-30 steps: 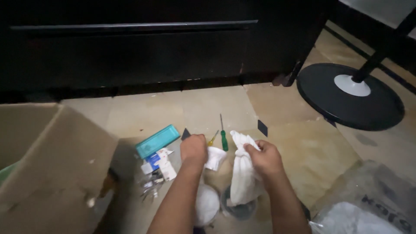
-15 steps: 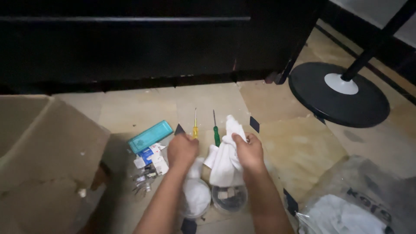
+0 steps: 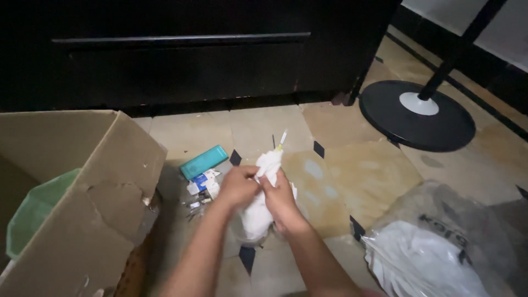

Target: The person wipes various small medical items with a white cloth and places them into a cardboard box. Items include syringes, small boxes, and plastic containers.

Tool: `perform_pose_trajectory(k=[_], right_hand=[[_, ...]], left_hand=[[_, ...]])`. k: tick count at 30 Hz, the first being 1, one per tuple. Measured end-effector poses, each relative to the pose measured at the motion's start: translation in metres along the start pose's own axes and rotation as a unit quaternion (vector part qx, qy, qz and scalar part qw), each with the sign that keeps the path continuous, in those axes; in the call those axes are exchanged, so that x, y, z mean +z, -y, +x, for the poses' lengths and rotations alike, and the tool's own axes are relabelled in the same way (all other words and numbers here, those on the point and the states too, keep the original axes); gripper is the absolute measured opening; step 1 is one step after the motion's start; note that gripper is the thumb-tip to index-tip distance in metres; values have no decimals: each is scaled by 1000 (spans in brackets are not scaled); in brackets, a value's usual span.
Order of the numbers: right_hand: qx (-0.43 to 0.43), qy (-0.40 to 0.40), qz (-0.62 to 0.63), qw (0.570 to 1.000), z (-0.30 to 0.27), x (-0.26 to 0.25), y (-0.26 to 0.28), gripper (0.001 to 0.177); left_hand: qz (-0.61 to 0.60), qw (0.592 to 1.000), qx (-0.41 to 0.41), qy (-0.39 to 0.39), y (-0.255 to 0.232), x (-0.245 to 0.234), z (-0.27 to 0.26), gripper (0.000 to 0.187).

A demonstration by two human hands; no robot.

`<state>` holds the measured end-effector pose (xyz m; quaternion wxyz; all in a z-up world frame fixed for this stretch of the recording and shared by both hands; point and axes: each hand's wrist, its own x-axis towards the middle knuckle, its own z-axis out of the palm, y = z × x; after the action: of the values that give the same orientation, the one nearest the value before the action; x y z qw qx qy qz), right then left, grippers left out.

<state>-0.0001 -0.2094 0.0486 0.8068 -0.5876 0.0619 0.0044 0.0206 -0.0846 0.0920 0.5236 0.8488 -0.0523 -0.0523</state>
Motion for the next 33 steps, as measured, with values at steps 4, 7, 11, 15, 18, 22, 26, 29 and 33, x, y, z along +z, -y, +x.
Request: perform_pose_trajectory(k=[4, 7, 11, 15, 18, 22, 26, 29, 33], right_hand=[[-30, 50, -55, 997, -1, 12, 9, 31], [-169, -87, -486, 853, -12, 14, 23, 32], [-147, -95, -570, 803, -33, 10, 46, 36], [-337, -108, -617, 703, -48, 31, 50, 23], [-385, -106, -647, 649, -54, 32, 46, 50], [-376, -66, -658, 649, -50, 36, 56, 51], [-314, -72, -632, 705, -56, 47, 56, 24], [-234, -109, -567, 782, -57, 50, 61, 30], [-240, -123, -567, 778, -56, 42, 65, 30]], left_hand=[[125, 986, -109, 2, -47, -35, 4, 23], [266, 952, -116, -94, -63, -48, 4, 29], [187, 969, -92, -135, -37, -48, 14, 50], [-307, 942, -25, -129, 3, -20, 40, 25], [-333, 927, -62, -160, 22, -10, 42, 21], [-297, 938, -110, -142, 3, -22, 33, 26], [-327, 929, -137, -110, -19, -30, 20, 22], [-351, 929, -109, -38, -26, -31, 12, 28], [-332, 941, -69, -26, -25, -31, 5, 34]])
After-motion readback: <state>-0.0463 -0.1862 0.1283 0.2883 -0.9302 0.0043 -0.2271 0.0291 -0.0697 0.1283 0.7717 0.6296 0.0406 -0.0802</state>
